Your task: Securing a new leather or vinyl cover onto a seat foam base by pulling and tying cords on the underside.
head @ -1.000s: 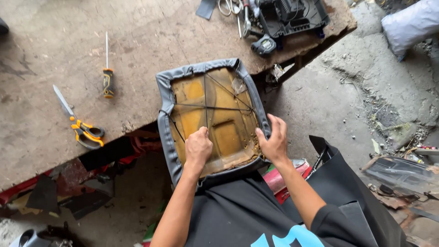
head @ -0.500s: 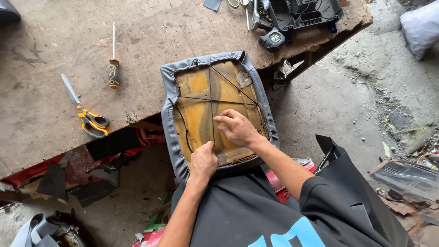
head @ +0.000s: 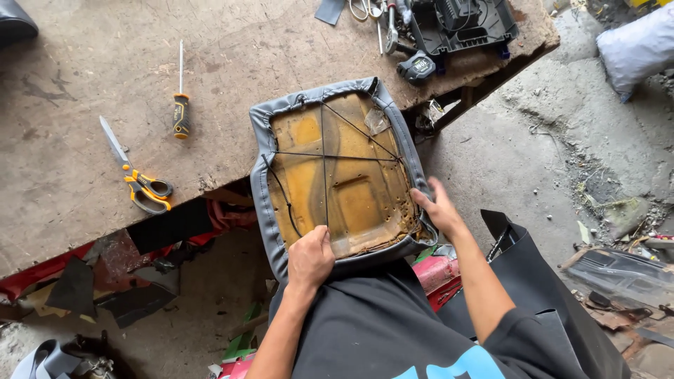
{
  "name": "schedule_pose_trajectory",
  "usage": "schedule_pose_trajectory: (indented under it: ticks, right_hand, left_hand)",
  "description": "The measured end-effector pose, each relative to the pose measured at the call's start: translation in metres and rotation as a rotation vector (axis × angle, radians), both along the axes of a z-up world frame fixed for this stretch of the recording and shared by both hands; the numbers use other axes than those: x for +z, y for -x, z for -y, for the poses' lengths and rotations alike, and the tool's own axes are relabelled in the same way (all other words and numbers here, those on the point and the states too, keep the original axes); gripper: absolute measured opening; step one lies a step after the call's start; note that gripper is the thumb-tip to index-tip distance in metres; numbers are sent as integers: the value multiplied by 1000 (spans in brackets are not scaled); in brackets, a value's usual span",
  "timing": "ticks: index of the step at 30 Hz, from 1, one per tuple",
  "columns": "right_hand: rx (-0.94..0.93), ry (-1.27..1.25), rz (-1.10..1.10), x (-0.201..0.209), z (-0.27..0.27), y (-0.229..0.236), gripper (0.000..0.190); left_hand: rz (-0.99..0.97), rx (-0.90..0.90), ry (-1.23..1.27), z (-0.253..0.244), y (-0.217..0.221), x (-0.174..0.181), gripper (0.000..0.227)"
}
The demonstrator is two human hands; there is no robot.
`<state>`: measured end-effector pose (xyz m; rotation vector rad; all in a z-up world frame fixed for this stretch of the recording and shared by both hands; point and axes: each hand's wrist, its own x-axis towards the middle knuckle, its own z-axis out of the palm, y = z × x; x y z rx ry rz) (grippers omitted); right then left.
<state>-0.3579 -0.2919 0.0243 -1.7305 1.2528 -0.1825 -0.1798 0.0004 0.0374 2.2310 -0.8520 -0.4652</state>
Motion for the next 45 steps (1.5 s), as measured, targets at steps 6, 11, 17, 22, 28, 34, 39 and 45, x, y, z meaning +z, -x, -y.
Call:
schedule_pose_trajectory:
  ticks: [6,11,17,22,28,34,39,45]
  right_hand:
    - [-356,-540,369,-53,-21,23,39]
    - [-195,-92,-126,-30,-17,13,73]
    - [322,802,258,51,-53,-50,52]
    - [1136,850,381,87,-96,-94,37]
    - [1442,723,418,81,-83,-111,15]
    - [1471,615,435,98,-96,-114,11]
    - [1472,470,326,87,-99,-94,21]
    - [1101,548,205,77,-123,-42,67]
  left_hand:
    - [206,-50,9,-11,3,-1,19]
    - [293,-55,34,-21,9,-11,16]
    - [336,-96,-25,-35,18,-6,15]
    - [504,-172,7,-36,30,1,7]
    - [344,-268,27,-46,45,49,8]
    - [296,-279,-17,-57,47,49,7]
    - [148,-254,-34,-68,52,47,13]
    - [221,-376,-32,-69,47,52,16]
